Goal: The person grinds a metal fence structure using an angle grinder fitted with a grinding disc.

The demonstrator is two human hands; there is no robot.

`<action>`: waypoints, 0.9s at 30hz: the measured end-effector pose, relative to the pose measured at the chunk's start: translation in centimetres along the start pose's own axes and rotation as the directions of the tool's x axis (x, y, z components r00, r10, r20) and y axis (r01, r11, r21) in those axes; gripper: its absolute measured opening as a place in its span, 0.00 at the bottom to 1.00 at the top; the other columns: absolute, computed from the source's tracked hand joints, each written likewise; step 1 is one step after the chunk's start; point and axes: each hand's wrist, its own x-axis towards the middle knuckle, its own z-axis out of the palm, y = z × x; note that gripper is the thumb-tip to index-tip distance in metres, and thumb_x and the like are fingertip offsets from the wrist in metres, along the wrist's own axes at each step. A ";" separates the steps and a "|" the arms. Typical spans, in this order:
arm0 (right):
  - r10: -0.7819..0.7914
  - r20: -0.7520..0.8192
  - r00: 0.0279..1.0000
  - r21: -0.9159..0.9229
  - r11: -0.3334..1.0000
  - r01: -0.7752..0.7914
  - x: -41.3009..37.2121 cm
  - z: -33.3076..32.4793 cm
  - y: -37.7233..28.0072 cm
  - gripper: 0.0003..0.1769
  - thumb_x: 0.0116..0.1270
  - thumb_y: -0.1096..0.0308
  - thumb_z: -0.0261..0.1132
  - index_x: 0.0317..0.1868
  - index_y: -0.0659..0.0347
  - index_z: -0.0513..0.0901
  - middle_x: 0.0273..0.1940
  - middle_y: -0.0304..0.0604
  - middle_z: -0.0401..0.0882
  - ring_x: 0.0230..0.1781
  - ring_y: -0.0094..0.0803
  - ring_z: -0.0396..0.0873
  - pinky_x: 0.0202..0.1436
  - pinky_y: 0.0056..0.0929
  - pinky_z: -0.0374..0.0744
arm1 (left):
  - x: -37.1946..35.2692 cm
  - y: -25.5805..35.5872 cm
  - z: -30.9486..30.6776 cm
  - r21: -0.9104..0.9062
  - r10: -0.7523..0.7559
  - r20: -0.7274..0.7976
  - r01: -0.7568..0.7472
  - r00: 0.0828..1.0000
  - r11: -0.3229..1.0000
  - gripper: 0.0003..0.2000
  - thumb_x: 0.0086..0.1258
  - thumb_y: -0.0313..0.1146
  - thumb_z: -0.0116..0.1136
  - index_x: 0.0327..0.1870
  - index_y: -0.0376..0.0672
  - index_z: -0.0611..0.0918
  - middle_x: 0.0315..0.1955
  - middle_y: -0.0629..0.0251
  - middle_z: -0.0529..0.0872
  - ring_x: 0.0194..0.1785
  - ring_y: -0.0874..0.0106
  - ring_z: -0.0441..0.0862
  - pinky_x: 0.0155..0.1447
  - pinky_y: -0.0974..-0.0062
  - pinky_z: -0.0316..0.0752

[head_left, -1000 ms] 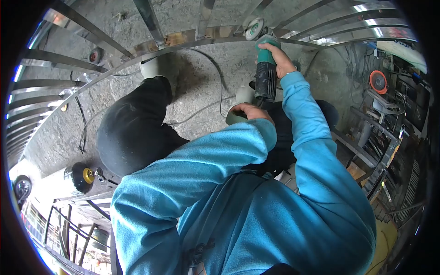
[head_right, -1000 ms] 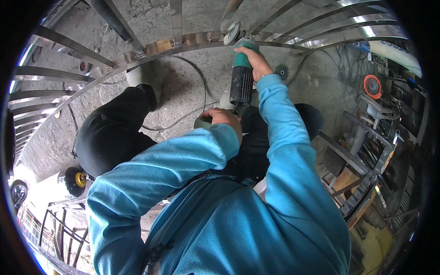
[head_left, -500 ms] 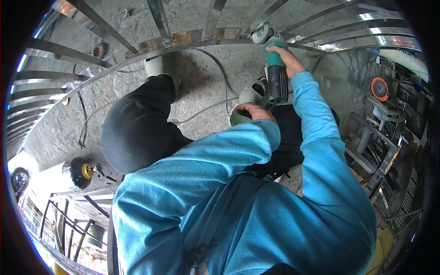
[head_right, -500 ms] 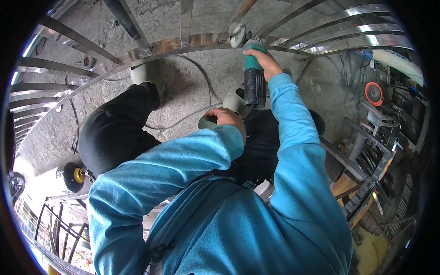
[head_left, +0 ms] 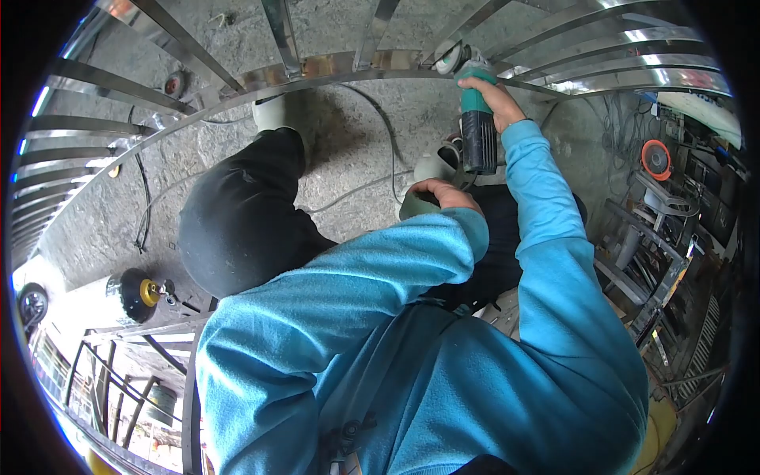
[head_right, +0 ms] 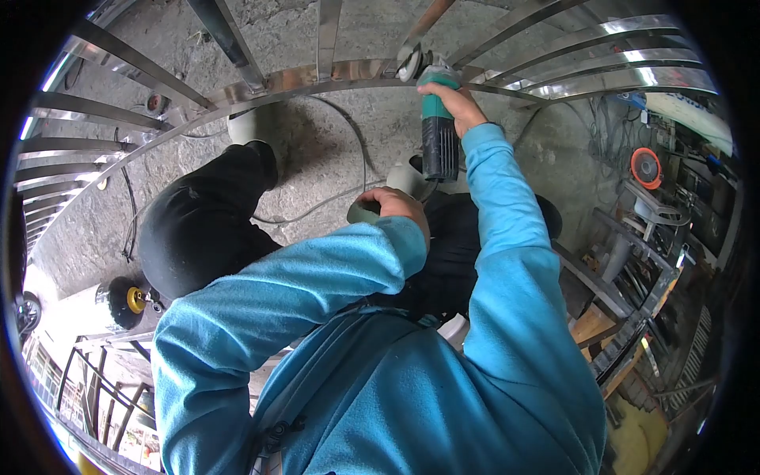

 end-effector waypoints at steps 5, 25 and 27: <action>-0.012 -0.001 1.000 0.023 1.000 0.012 -0.6 0.3 -0.2 0.28 0.54 0.58 0.77 0.50 0.67 0.78 0.36 0.47 0.79 0.28 0.37 0.84 0.30 0.34 0.85 | -0.3 0.3 -0.1 0.003 -0.022 -0.042 0.022 0.999 1.000 0.22 0.66 0.39 0.63 0.59 0.37 0.82 0.58 0.51 0.82 0.59 0.50 0.80 0.55 0.39 0.75; -0.011 -0.019 1.000 -0.005 1.000 0.011 -0.6 -0.9 0.4 0.26 0.56 0.59 0.76 0.49 0.65 0.77 0.33 0.45 0.80 0.28 0.36 0.84 0.30 0.33 0.84 | 0.5 0.4 -0.1 0.031 -0.051 0.000 0.051 0.999 0.998 0.22 0.65 0.34 0.65 0.60 0.37 0.82 0.58 0.49 0.81 0.59 0.46 0.79 0.53 0.37 0.76; -0.076 -0.030 0.997 -0.050 0.996 0.074 -0.4 -1.2 0.6 0.25 0.56 0.59 0.76 0.48 0.65 0.78 0.33 0.45 0.80 0.28 0.36 0.84 0.30 0.34 0.84 | 0.5 0.4 0.1 0.006 -0.075 -0.019 0.075 0.997 0.997 0.21 0.66 0.33 0.64 0.60 0.37 0.81 0.58 0.49 0.82 0.59 0.47 0.79 0.53 0.36 0.76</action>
